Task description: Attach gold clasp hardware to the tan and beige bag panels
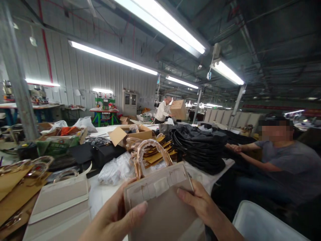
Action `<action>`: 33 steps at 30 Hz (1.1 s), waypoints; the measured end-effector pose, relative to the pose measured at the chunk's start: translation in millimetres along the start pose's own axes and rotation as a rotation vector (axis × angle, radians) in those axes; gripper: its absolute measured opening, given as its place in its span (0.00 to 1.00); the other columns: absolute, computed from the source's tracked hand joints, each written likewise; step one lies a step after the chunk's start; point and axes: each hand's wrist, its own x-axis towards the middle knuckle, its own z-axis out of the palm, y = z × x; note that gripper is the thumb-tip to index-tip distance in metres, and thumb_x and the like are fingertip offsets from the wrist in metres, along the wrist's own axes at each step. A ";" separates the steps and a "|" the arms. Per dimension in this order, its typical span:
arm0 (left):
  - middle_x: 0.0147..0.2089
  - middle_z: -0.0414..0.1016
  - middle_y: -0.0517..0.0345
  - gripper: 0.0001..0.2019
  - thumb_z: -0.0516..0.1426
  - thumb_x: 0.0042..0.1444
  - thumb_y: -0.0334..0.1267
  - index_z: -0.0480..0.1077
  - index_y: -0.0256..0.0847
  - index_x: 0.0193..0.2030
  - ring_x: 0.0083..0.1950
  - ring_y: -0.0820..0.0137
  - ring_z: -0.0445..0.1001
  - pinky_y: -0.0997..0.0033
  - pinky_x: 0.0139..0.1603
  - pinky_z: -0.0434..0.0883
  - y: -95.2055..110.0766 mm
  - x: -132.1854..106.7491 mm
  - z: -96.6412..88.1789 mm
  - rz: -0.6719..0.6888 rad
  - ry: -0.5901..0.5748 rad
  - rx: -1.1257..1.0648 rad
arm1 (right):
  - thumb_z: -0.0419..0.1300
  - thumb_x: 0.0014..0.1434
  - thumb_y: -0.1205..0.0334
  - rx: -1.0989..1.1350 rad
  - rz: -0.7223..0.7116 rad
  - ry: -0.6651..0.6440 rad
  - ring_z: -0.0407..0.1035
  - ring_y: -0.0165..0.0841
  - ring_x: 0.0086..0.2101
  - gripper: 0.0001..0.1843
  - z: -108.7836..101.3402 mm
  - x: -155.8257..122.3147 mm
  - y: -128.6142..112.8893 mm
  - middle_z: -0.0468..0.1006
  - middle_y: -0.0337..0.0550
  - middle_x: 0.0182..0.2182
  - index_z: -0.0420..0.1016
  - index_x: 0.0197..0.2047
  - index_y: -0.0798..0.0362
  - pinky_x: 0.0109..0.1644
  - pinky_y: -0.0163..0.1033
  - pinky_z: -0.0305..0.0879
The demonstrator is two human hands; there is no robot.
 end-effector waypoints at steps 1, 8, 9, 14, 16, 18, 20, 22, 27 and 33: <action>0.50 0.85 0.48 0.33 0.76 0.40 0.44 0.79 0.48 0.56 0.64 0.41 0.75 0.45 0.61 0.76 -6.3 -1.6 5.5 -0.034 -0.015 -0.028 | 0.69 0.61 0.43 0.030 0.028 -0.026 0.78 0.41 0.34 0.28 0.1 -1.0 3.3 0.83 0.45 0.35 0.80 0.56 0.54 0.48 0.46 0.76; 0.47 0.86 0.46 0.34 0.74 0.44 0.47 0.77 0.46 0.59 0.55 0.42 0.82 0.45 0.55 0.80 -54.6 2.9 7.4 -0.299 0.048 -0.228 | 0.70 0.62 0.46 0.103 0.111 -0.120 0.79 0.42 0.42 0.28 -0.5 -4.5 24.4 0.84 0.47 0.43 0.78 0.59 0.53 0.53 0.46 0.75; 0.47 0.86 0.46 0.34 0.74 0.44 0.46 0.76 0.45 0.60 0.54 0.43 0.83 0.45 0.54 0.80 -62.1 4.2 5.8 -0.313 0.070 -0.258 | 0.70 0.62 0.46 0.110 0.130 -0.132 0.80 0.43 0.43 0.28 -0.1 -5.3 29.5 0.84 0.47 0.44 0.77 0.60 0.53 0.53 0.47 0.75; 0.45 0.86 0.45 0.30 0.72 0.51 0.41 0.74 0.41 0.61 0.50 0.47 0.85 0.49 0.55 0.80 -101.1 11.1 -1.6 -0.331 0.185 -0.346 | 0.72 0.59 0.48 0.156 0.176 -0.069 0.75 0.47 0.55 0.39 0.9 -7.3 64.1 0.80 0.48 0.55 0.68 0.69 0.46 0.59 0.52 0.73; 0.44 0.86 0.45 0.29 0.70 0.53 0.39 0.73 0.39 0.61 0.48 0.48 0.85 0.50 0.55 0.81 -114.8 13.8 -4.6 -0.352 0.235 -0.358 | 0.73 0.57 0.51 0.217 0.214 -0.037 0.74 0.47 0.57 0.44 1.1 -6.5 77.1 0.78 0.48 0.59 0.62 0.73 0.43 0.60 0.52 0.72; 0.43 0.86 0.45 0.28 0.69 0.55 0.38 0.73 0.39 0.62 0.47 0.49 0.85 0.52 0.53 0.82 -126.0 15.9 -7.5 -0.380 0.275 -0.368 | 0.73 0.57 0.53 0.273 0.262 -0.048 0.74 0.47 0.56 0.46 2.0 -6.0 86.3 0.76 0.47 0.60 0.59 0.74 0.42 0.59 0.52 0.73; 0.42 0.86 0.45 0.27 0.68 0.56 0.38 0.72 0.38 0.62 0.46 0.50 0.86 0.53 0.51 0.82 -134.7 17.3 -10.2 -0.402 0.295 -0.378 | 0.72 0.58 0.55 0.301 0.288 -0.068 0.75 0.46 0.55 0.45 2.9 -7.0 91.6 0.76 0.46 0.60 0.58 0.74 0.42 0.58 0.50 0.73; 0.42 0.86 0.45 0.26 0.68 0.57 0.38 0.72 0.39 0.62 0.46 0.51 0.86 0.55 0.50 0.83 -141.2 18.3 -12.6 -0.409 0.295 -0.393 | 0.72 0.57 0.57 0.321 0.292 -0.085 0.77 0.45 0.53 0.44 3.1 -10.6 94.8 0.77 0.45 0.59 0.60 0.73 0.42 0.56 0.47 0.74; 0.47 0.86 0.44 0.27 0.68 0.58 0.39 0.71 0.39 0.63 0.48 0.53 0.86 0.57 0.52 0.82 -147.9 20.5 -14.3 -0.429 0.282 -0.415 | 0.73 0.55 0.57 0.414 0.350 -0.113 0.78 0.45 0.48 0.42 0.6 -30.6 106.8 0.81 0.47 0.53 0.65 0.70 0.47 0.51 0.46 0.75; 0.50 0.85 0.42 0.29 0.64 0.63 0.49 0.69 0.37 0.66 0.50 0.51 0.85 0.49 0.58 0.79 -141.2 16.9 -3.9 -0.509 0.213 -0.503 | 0.75 0.53 0.56 0.448 0.418 0.046 0.79 0.46 0.46 0.39 -2.3 -55.5 126.8 0.83 0.48 0.49 0.69 0.66 0.48 0.55 0.51 0.73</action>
